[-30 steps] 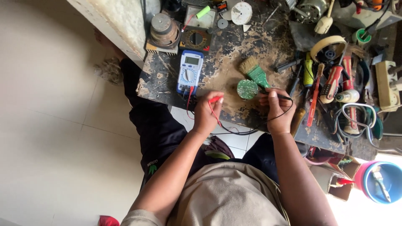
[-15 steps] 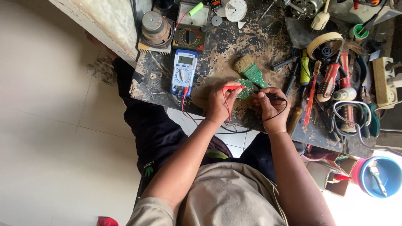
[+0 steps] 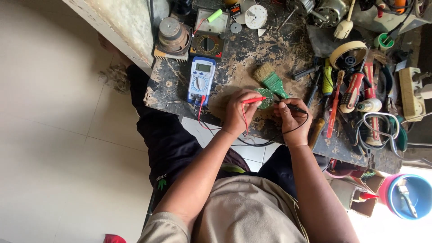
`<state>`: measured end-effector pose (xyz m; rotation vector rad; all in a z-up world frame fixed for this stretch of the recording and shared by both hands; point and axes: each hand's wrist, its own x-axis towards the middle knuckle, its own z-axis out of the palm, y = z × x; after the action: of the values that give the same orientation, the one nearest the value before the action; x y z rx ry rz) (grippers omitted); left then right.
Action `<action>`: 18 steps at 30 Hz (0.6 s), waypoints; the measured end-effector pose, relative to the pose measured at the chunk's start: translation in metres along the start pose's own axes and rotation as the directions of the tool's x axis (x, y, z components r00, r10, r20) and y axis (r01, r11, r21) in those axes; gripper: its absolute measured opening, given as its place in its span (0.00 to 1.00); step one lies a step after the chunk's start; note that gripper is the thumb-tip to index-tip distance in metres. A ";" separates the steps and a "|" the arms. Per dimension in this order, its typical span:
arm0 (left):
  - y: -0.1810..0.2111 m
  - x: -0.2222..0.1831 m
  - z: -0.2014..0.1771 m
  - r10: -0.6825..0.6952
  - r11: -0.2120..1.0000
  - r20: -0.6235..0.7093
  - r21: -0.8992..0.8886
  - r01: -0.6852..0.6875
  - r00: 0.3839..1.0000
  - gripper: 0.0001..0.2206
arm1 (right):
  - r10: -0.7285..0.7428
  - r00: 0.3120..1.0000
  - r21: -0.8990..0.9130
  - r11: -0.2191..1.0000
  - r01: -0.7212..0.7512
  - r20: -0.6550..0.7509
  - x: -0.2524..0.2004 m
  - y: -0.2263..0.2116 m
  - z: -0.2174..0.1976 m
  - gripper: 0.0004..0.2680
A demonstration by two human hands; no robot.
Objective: A person uses a digital multimeter to test components on a circuit board at a repair bench.
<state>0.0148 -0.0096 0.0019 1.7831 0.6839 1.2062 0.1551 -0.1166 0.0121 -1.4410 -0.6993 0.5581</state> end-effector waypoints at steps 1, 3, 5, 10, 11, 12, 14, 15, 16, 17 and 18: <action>-0.003 -0.002 -0.001 0.002 1.000 -0.001 0.001 -0.002 1.000 0.04 | -0.002 1.000 0.001 1.000 0.002 0.001 -0.001 0.001 0.001 0.05; -0.010 -0.002 0.001 0.070 0.994 0.020 0.081 -0.072 0.997 0.03 | -0.010 1.000 0.001 1.000 0.010 -0.011 0.000 0.002 0.001 0.05; -0.008 -0.002 0.001 0.089 0.992 0.024 0.085 -0.091 0.996 0.04 | -0.012 1.000 -0.007 1.000 0.012 -0.011 -0.002 -0.001 0.001 0.05; -0.009 -0.002 0.001 0.115 0.986 0.029 0.116 -0.118 0.993 0.04 | -0.019 1.000 -0.030 0.999 0.019 -0.005 0.000 0.005 0.000 0.04; -0.008 -0.002 0.000 0.120 0.985 0.037 0.117 -0.123 0.992 0.05 | -0.026 1.000 -0.038 0.999 0.026 -0.004 0.000 0.004 0.001 0.04; -0.007 -0.002 0.000 0.123 0.985 0.045 0.118 -0.128 0.991 0.05 | -0.033 0.999 -0.046 0.998 0.033 -0.004 -0.001 0.003 0.001 0.04; -0.009 -0.002 0.001 0.130 0.984 0.046 0.117 -0.134 0.990 0.06 | -0.039 0.999 -0.051 0.998 0.039 -0.002 -0.001 0.004 0.001 0.04; -0.011 -0.003 0.002 0.136 0.983 0.049 0.117 -0.141 0.990 0.06 | -0.045 0.999 -0.055 0.997 0.045 -0.001 -0.001 0.005 0.001 0.03; -0.009 -0.002 0.002 0.137 0.983 0.048 0.115 -0.141 0.989 0.06 | -0.046 0.999 -0.057 0.997 0.046 -0.001 -0.001 0.005 0.001 0.03; -0.006 -0.002 0.001 0.132 0.985 0.046 0.106 -0.136 0.990 0.06 | -0.051 0.999 -0.059 0.997 0.050 -0.001 -0.001 0.004 0.001 0.03; -0.005 -0.002 0.000 0.128 0.986 0.043 0.099 -0.131 0.991 0.06 | -0.055 0.998 -0.060 0.997 0.055 0.000 -0.001 0.005 0.002 0.03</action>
<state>0.0147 -0.0088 -0.0030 1.9556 0.6260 1.2402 0.1538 -0.1156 0.0075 -1.4730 -0.7579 0.4970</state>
